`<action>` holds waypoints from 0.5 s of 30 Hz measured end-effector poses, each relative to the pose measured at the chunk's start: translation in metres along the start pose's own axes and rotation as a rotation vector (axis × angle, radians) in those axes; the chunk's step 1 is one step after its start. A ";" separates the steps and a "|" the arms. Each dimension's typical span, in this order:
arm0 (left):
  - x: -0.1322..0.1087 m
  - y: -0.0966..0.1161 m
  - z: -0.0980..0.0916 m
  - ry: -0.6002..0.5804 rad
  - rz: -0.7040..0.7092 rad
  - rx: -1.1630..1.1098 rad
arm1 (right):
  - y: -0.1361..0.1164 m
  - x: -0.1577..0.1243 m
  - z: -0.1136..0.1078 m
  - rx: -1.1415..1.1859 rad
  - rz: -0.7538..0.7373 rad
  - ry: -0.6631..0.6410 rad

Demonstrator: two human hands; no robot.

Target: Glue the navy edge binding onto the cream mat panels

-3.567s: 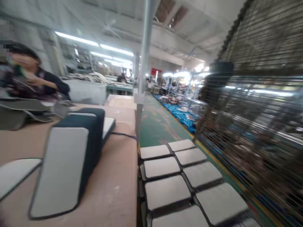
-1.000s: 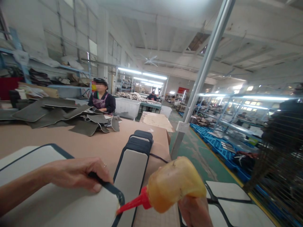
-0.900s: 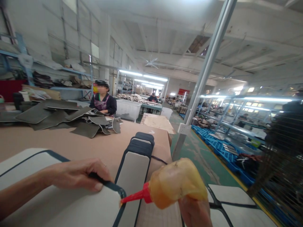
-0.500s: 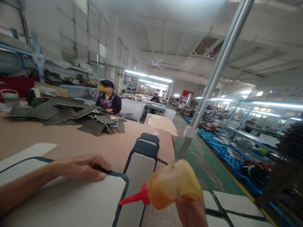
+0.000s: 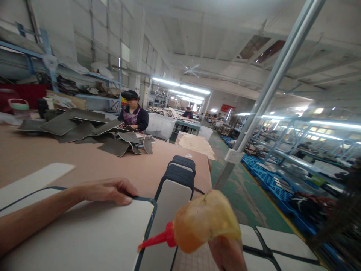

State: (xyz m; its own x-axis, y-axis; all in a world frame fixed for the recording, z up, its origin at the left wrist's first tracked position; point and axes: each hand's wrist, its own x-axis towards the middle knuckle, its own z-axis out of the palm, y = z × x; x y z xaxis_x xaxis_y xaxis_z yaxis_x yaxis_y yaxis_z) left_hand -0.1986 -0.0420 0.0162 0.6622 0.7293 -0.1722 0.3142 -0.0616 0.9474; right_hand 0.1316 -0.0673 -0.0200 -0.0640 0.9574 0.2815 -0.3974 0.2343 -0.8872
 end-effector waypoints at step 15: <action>0.002 -0.020 -0.019 0.016 -0.047 -0.123 | 0.004 0.001 0.000 0.009 0.096 -0.082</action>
State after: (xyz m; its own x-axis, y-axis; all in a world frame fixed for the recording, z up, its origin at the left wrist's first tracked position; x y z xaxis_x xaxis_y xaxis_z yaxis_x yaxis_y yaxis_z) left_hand -0.2169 -0.0261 0.0019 0.6374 0.7404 -0.2133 0.2577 0.0561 0.9646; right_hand 0.1297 -0.0655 -0.0226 -0.1763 0.9583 0.2247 -0.3936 0.1406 -0.9084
